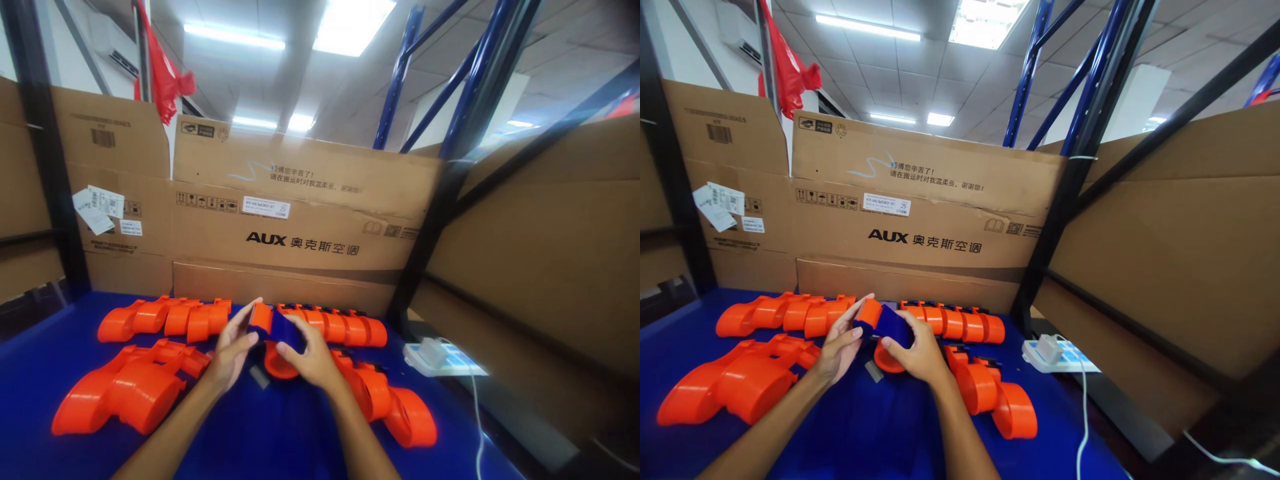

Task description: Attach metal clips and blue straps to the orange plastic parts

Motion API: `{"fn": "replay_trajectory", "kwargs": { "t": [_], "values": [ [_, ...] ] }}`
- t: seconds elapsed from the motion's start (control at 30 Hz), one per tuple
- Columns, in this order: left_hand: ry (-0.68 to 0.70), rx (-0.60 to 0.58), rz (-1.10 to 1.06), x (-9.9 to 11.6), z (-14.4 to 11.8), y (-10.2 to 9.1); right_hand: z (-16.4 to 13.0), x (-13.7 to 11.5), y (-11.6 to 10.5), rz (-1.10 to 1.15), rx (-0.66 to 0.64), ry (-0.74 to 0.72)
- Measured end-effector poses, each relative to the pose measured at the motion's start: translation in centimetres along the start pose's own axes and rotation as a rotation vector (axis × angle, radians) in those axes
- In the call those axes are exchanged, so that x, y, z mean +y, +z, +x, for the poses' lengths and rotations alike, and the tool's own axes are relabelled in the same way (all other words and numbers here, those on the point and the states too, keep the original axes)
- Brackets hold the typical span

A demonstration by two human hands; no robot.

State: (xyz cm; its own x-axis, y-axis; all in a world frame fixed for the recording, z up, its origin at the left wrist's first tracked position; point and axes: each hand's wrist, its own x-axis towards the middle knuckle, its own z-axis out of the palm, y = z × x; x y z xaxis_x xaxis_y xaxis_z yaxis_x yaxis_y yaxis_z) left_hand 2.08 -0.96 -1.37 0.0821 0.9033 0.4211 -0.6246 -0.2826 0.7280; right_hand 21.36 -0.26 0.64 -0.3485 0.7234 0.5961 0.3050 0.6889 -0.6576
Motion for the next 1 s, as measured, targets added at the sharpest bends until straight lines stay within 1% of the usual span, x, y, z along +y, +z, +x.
{"fn": "replay_trajectory", "kwargs": {
  "t": [0.07, 0.2, 0.4, 0.57, 0.7, 0.83, 0.93, 1.0],
  "values": [
    [0.021, 0.002, 0.047, 0.08, 0.06, 0.05, -0.08, 0.01, -0.08, -0.119, 0.035, -0.038],
    [0.034, 0.049, 0.137, -0.05, 0.35, 0.1, -0.07, 0.21, -0.05, -0.34, 0.106, -0.146],
    [0.099, 0.116, 0.261, 0.44, 0.52, 0.54, -0.04, 0.67, 0.17, -0.483, 0.106, -0.239],
    [0.128, 0.115, 0.318, 0.62, 0.41, 0.47, -0.1, 0.68, 0.29, -0.509, 0.086, -0.25],
    [0.116, 0.148, 0.282, 0.48, 0.51, 0.14, -0.13, 0.68, 0.43, -0.5, 0.093, -0.256],
    [0.109, 0.143, 0.279, 0.46, 0.55, 0.19, -0.18, 0.76, 0.64, -0.486, 0.109, -0.263],
    [0.102, 0.14, 0.275, 0.36, 0.42, 0.38, -0.22, 0.66, 0.75, -0.443, 0.125, -0.243],
    [0.084, 0.111, 0.234, 0.19, 0.3, 0.45, -0.19, 0.52, 0.79, -0.37, 0.161, -0.199]
  ]
}}
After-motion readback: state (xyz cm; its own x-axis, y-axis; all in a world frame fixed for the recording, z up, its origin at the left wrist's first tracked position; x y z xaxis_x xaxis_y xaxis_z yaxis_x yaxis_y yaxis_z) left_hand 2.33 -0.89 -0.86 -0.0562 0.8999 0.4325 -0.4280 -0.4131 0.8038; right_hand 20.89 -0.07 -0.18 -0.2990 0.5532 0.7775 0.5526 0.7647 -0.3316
